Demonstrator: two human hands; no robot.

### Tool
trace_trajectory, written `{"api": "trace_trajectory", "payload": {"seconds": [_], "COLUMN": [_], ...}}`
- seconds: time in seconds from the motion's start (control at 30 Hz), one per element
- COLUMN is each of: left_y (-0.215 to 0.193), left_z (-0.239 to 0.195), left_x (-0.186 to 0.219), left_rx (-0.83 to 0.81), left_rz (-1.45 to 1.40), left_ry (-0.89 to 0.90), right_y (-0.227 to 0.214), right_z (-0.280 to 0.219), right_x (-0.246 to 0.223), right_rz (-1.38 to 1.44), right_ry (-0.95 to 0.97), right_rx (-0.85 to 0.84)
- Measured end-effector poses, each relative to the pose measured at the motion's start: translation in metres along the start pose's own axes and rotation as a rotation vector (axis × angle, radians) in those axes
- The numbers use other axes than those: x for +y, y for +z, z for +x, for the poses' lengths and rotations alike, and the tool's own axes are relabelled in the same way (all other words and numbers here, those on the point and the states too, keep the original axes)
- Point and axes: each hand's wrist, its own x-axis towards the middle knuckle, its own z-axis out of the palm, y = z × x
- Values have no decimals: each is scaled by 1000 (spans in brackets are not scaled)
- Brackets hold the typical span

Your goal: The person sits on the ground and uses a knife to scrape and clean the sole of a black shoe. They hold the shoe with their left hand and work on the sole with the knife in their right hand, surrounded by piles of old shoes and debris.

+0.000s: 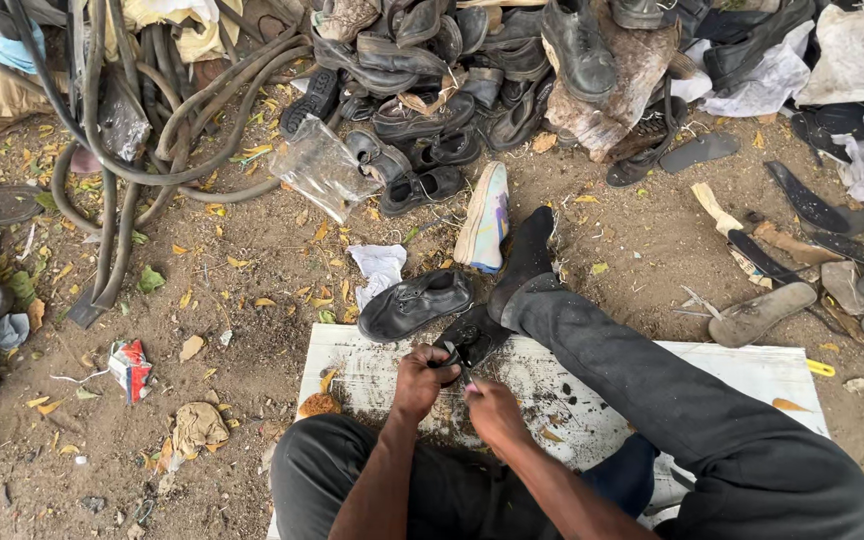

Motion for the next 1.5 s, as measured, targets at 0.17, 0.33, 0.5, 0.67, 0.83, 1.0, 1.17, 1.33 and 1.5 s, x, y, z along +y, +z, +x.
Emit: {"api": "trace_trajectory", "payload": {"seconds": [0.17,0.33,0.5,0.67,0.83,1.0,1.17,1.33,1.5], "left_y": [-2,-7,-9,12,49,56,52,58,68], "left_z": [8,7,8,-3,-22,-10,-2,-10,-9], "left_x": [-18,-28,-20,-16,-20,-9,-15,-24,-21], "left_rx": [8,-39,45,55,40,-222,-196,-227,-251], "left_rz": [-149,-335,52,-123,762,863,399,190,280], "left_ry": [-17,-42,10,56,533,644,415,168,474], "right_y": [4,35,48,36,-1,-24,-20,-25,-25], "right_z": [-5,2,7,4,-3,-9,-26,-40,-34], "right_x": [16,23,33,44,50,55,62,63,77], "right_rz": [234,-43,-111,92,-152,18,74,-99,71], "right_ry": [-63,-197,-892,-117,-435,-144,-114,-498,-57], "right_rx": [-63,4,530,19,233,97,59,295,52]}}
